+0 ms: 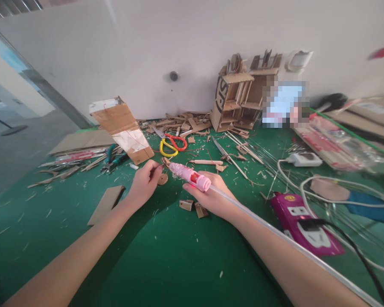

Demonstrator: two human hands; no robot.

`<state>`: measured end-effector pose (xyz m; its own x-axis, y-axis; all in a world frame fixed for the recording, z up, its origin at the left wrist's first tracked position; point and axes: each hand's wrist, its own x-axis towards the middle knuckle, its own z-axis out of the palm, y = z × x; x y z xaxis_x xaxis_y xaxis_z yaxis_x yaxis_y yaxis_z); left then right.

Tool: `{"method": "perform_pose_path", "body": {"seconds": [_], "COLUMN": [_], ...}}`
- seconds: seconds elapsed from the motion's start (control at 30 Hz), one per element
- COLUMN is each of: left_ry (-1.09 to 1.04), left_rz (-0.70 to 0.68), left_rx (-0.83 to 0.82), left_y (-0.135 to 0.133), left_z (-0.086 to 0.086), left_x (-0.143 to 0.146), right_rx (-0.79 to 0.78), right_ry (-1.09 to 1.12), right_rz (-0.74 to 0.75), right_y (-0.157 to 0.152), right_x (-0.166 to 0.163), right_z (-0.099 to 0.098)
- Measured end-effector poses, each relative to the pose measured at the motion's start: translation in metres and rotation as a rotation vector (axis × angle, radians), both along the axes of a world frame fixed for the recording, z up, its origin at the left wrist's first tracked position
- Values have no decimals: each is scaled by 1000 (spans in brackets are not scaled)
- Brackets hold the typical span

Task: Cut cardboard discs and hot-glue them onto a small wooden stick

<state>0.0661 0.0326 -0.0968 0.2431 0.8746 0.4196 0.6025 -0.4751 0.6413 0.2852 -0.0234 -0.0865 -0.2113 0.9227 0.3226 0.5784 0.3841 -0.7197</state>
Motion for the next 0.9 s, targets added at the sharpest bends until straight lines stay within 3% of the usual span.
{"method": "perform_pose_path", "body": {"seconds": [0.9], "left_ry": [-10], "left_rz": [-4], "left_rx": [2], "left_y": [1], "left_z": [-2], "left_x": [0], "right_rx": [22], "right_ry": [-29], "right_rz": [-20], "right_y": [3], "right_x": [0], "right_z": [-3]}}
